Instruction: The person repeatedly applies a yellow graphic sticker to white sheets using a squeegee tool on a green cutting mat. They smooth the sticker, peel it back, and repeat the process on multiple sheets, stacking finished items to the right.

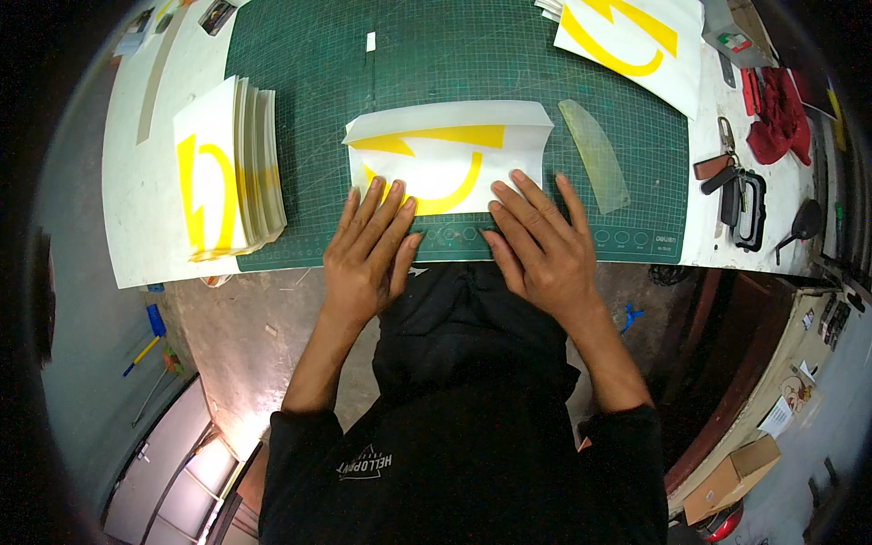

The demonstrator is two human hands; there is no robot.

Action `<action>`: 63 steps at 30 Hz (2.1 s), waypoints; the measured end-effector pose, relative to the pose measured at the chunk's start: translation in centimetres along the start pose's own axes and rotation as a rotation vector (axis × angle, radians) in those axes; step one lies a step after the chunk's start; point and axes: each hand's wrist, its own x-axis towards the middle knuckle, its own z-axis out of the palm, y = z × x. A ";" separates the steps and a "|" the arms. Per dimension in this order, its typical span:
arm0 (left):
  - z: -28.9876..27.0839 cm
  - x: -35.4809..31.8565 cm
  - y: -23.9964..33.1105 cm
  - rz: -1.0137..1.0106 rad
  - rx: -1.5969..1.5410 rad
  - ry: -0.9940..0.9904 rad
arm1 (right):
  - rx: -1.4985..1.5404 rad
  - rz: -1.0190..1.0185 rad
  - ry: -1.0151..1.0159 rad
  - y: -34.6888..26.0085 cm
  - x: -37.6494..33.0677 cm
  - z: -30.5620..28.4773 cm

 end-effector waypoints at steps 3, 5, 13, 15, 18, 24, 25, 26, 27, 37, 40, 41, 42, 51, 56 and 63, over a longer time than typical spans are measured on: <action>-0.2 0.2 0.3 -0.017 -0.003 0.012 | -0.016 0.007 -0.013 0.0 0.1 -0.3; -0.3 0.5 0.8 -0.030 0.030 0.035 | -0.018 0.009 -0.010 -0.2 0.2 -0.5; 0.9 2.6 2.1 -0.133 0.074 0.263 | -0.015 0.072 0.193 -1.4 2.3 1.4; 0.7 2.7 2.0 -0.150 0.045 0.256 | -0.002 0.091 0.202 -1.4 2.6 1.6; -0.3 2.7 1.3 -0.160 0.026 0.228 | 0.009 0.109 0.182 -1.4 2.9 1.2; -2.3 0.8 -2.1 -0.214 0.066 0.212 | -0.028 0.116 0.128 -1.9 3.6 0.4; -2.3 0.8 -2.1 -0.201 0.074 0.210 | -0.054 0.127 0.103 -2.6 4.1 0.2; -2.3 1.0 -2.1 -0.188 0.082 0.208 | -0.081 0.138 0.079 -3.3 4.5 0.3; -2.3 1.2 -2.0 -0.170 0.088 0.203 | -0.029 0.104 0.083 -4.1 5.1 0.9; -2.6 1.5 -2.3 -0.149 0.095 0.188 | -0.080 0.143 0.128 -1.1 3.0 -0.6; -2.4 1.4 -2.5 -0.153 0.090 0.185 | -0.169 0.223 0.142 1.7 0.7 -2.3; -2.3 1.3 -2.5 -0.150 0.088 0.182 | -0.165 0.222 0.142 1.8 0.4 -2.1; -2.4 1.4 -2.5 -0.141 0.091 0.179 | -0.160 0.222 0.149 1.7 0.6 -2.0; -1.7 1.0 -0.5 -0.022 0.217 0.055 | -0.139 0.243 0.176 1.3 0.2 -1.5; -2.8 -0.5 -0.8 -0.152 0.197 0.038 | -0.134 0.237 0.182 1.6 0.0 -1.4; 0.8 1.9 5.1 -0.034 -0.045 -0.008 | -0.149 0.222 0.082 0.5 1.2 -2.6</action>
